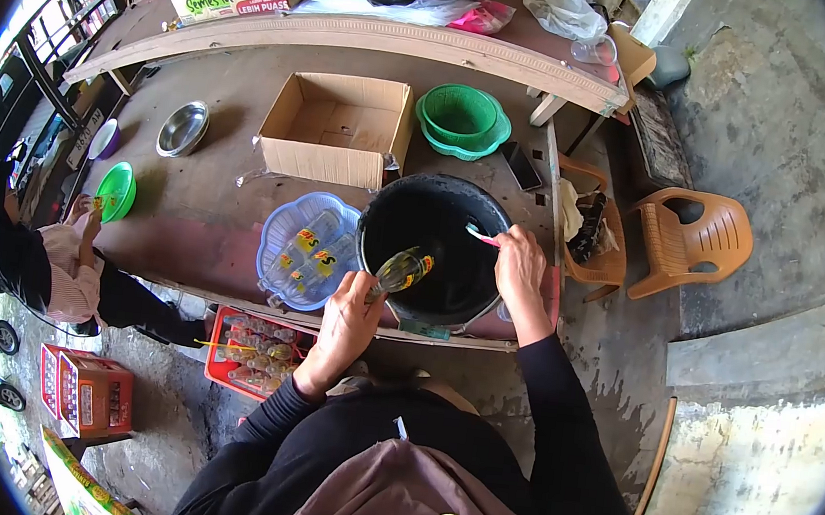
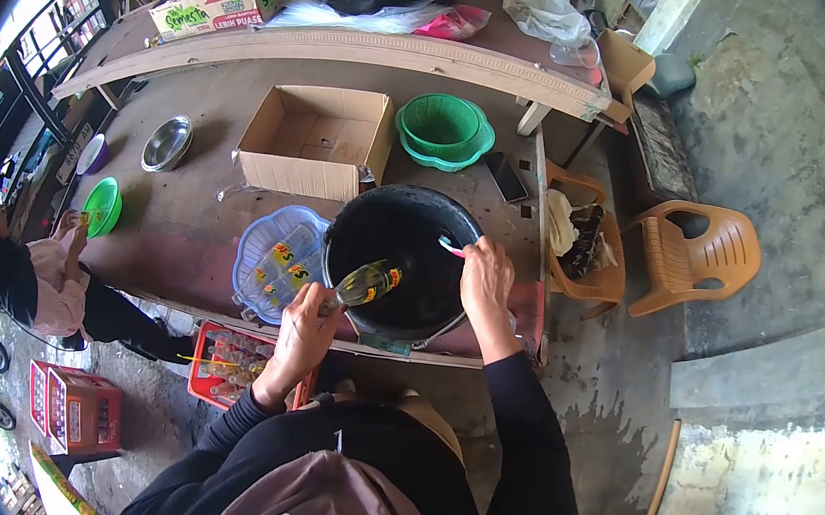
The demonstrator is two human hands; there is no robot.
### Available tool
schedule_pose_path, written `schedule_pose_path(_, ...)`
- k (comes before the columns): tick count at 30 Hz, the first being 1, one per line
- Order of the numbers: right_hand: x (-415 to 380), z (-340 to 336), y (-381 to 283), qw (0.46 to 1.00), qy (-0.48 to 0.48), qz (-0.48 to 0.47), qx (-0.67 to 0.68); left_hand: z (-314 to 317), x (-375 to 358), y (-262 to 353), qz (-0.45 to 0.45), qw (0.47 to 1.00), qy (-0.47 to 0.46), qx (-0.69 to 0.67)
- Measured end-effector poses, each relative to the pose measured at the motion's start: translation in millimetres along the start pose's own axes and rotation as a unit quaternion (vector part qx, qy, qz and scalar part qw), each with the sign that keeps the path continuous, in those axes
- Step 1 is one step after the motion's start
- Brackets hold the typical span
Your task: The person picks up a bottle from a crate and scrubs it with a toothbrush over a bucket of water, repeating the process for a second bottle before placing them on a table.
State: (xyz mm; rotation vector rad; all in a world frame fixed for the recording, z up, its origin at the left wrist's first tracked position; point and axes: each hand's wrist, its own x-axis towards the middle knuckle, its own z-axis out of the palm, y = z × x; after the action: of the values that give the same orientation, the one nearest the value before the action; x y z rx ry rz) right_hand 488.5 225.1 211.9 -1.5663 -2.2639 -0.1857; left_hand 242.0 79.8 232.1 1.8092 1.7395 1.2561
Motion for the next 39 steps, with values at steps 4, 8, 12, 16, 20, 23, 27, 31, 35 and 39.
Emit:
schedule_pose_path(4,5.9,11.1,1.7,1.000,0.007,-0.008,-0.002,1.5,-0.6,-1.3,0.001,1.000,-0.002,0.000)
schedule_pose_path(8,8.5,17.4,3.3,1.000,0.021,-0.012,-0.004,0.5,1.3,1.5,-0.009,1.000,-0.010,0.009)
schedule_pose_path(12,7.1,17.9,5.9,1.000,0.020,-0.003,-0.013,1.1,0.5,0.4,-0.006,1.000,-0.009,0.002)
schedule_pose_path(16,2.1,10.8,7.0,0.999,0.037,-0.006,-0.001,2.0,0.0,0.0,-0.006,1.000,-0.010,0.005)
schedule_pose_path(20,-5.8,1.7,10.4,0.998,0.061,-0.016,0.001,3.7,-0.1,-1.6,-0.011,1.000,-0.010,0.008)
schedule_pose_path(23,-14.3,-9.3,13.9,0.996,0.086,-0.029,0.015,4.0,0.7,-1.4,-0.010,1.000,-0.012,0.011)
schedule_pose_path(27,-27.3,-24.4,21.2,0.992,0.116,-0.037,0.036,6.5,1.2,-5.6,-0.003,1.000,-0.015,0.011)
schedule_pose_path(31,-48.2,-53.4,35.1,0.985,0.159,-0.003,0.073,7.2,2.8,-5.9,0.019,1.000,-0.007,0.014)
schedule_pose_path(35,-90.7,-105.7,59.7,0.960,0.225,0.098,0.131,5.4,5.4,-4.5,0.018,1.000,-0.010,0.015)
schedule_pose_path(39,-161.9,-155.7,103.4,0.911,0.338,0.229,0.054,4.4,9.1,-6.7,0.011,0.999,-0.019,0.040)
